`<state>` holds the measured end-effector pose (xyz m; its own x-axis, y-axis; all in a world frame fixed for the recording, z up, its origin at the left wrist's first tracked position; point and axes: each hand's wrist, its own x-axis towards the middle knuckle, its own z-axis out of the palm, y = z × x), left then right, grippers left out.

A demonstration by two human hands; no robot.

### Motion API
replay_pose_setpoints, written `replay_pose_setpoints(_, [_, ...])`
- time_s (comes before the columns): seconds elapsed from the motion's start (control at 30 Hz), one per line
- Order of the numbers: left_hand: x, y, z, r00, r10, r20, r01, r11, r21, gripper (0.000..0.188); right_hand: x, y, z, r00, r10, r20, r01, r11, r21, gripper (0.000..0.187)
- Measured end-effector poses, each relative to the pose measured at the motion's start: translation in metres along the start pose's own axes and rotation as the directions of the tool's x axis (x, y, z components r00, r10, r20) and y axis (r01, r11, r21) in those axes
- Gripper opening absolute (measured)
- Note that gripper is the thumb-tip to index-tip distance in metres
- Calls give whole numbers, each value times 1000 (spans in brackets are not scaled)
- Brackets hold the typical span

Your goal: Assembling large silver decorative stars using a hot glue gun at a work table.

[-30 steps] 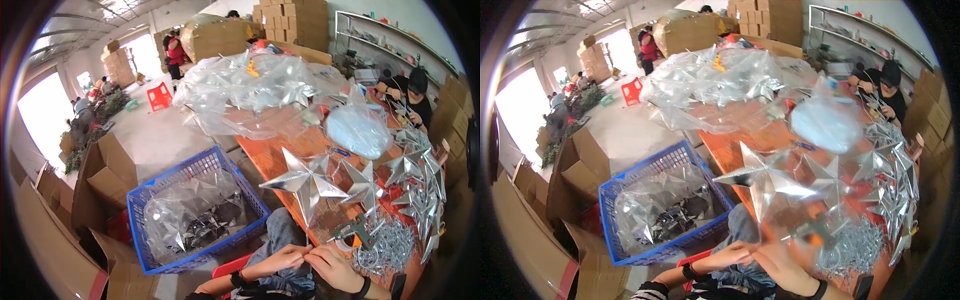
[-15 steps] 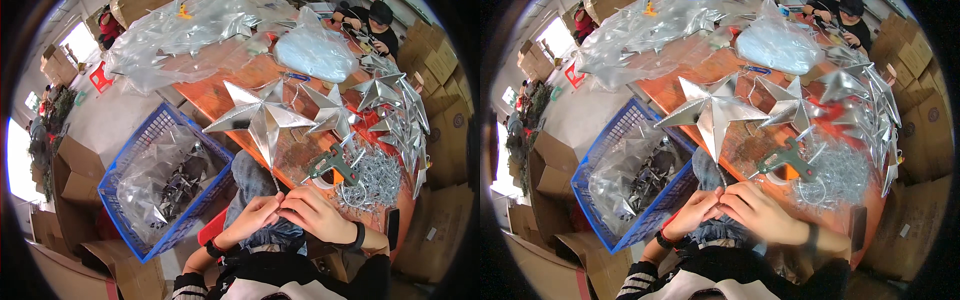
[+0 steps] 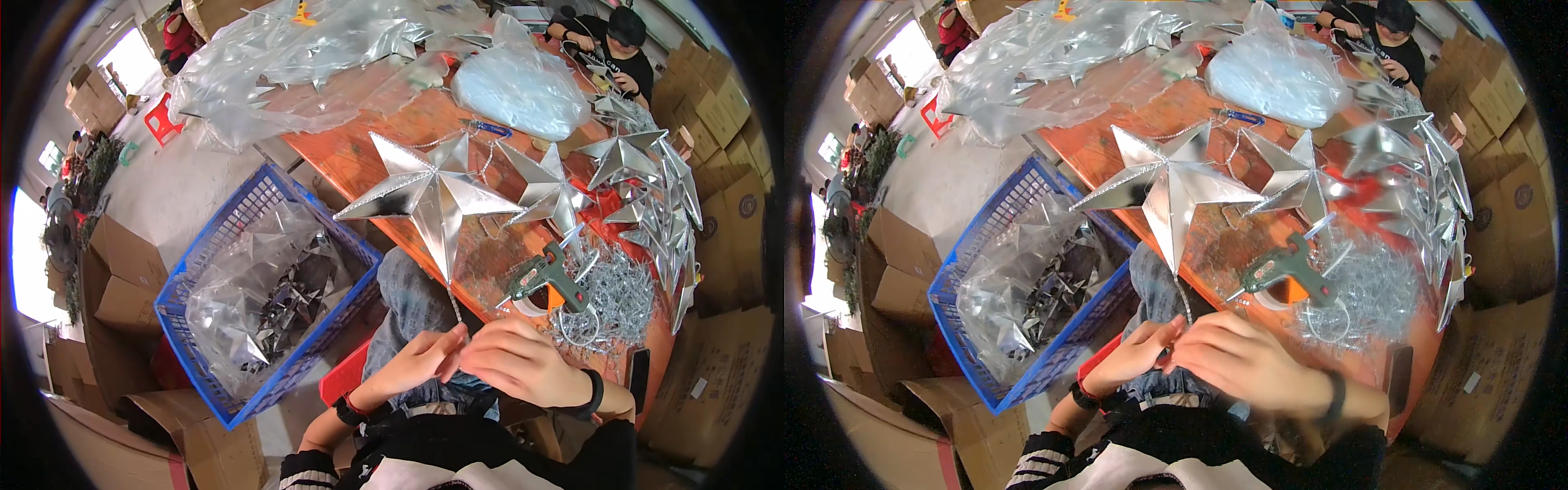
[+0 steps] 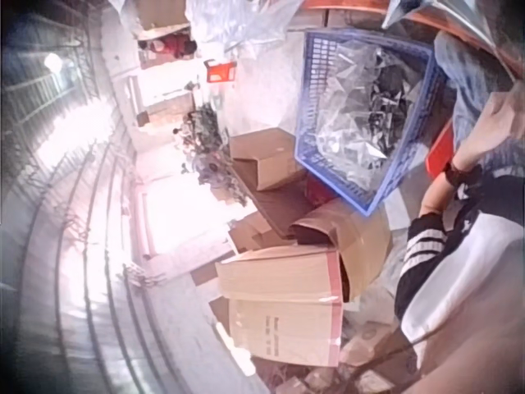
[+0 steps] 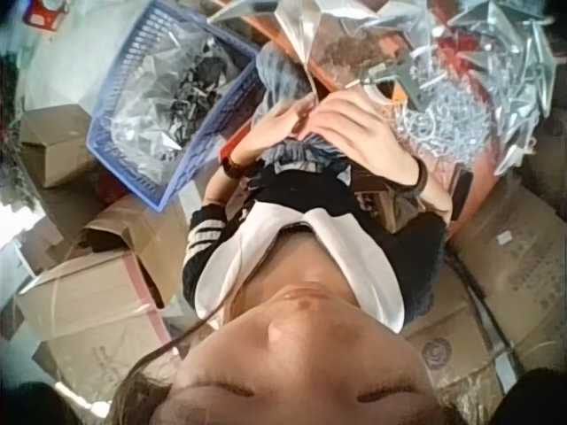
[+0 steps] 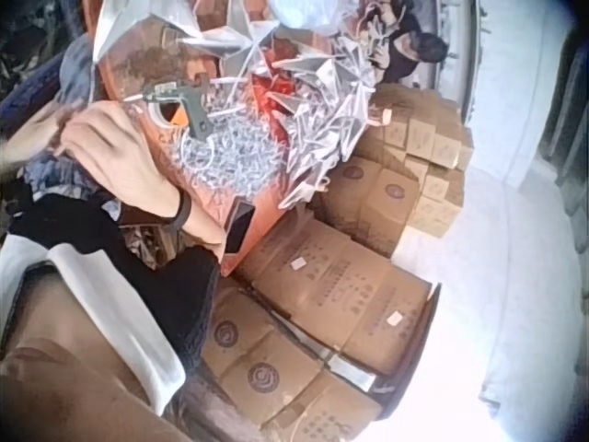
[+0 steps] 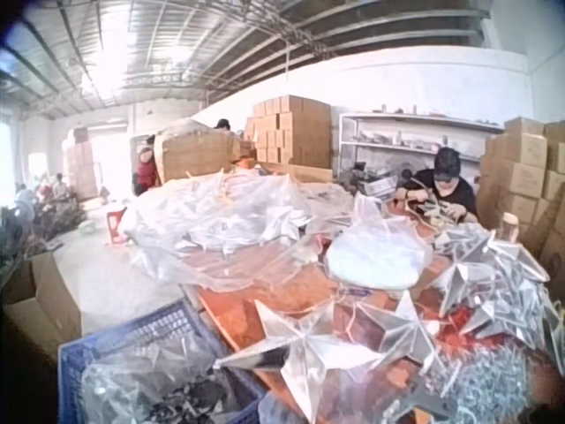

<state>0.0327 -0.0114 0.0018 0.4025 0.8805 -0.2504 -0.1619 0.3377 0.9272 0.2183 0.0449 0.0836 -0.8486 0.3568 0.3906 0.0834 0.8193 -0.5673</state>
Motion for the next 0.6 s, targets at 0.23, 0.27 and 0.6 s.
replay_pose_setpoints(0.23, [27,-2,-18,747,372,-551,-245,925,292,26,12,-12,-20,998,29,57,-39,983,181,25])
replay_pose_setpoints(0.27, [31,-2,-26,762,395,-514,-333,919,213,14,14,-13,-23,999,33,34,-38,983,179,23])
replay_pose_setpoints(0.6, [66,-1,-53,816,341,-467,-446,885,-133,28,59,-11,-61,994,81,-74,-71,989,132,10])
